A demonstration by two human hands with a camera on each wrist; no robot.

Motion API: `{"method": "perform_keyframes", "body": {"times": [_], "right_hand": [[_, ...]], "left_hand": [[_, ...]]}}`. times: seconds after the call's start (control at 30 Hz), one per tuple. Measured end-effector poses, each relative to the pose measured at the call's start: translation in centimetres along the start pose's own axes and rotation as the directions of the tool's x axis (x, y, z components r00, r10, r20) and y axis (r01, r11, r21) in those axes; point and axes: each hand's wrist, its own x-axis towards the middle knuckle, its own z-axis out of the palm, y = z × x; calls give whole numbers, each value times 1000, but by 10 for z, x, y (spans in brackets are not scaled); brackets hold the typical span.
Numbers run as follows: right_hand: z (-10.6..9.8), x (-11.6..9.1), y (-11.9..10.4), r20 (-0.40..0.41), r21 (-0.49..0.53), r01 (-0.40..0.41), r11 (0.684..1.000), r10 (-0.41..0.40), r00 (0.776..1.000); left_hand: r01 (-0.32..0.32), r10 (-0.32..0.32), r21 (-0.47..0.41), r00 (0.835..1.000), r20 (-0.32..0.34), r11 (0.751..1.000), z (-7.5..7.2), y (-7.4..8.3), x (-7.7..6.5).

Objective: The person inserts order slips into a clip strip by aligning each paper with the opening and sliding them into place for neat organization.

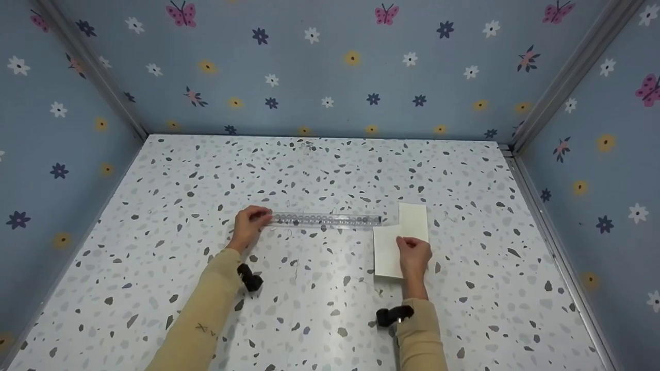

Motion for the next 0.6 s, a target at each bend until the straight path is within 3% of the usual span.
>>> {"method": "perform_keyframes", "body": {"times": [0.33, 0.6], "right_hand": [[11, 2, -4, 8, -6, -26, 1000, 26, 1000], [19, 1, -9, 5, -29, 2, 1000, -2, 1000]], "left_hand": [[-21, 22, 23, 1000, -18, 1000, 1, -1, -1], [13, -13, 31, 1000, -13, 999, 1, -3, 0]]}}
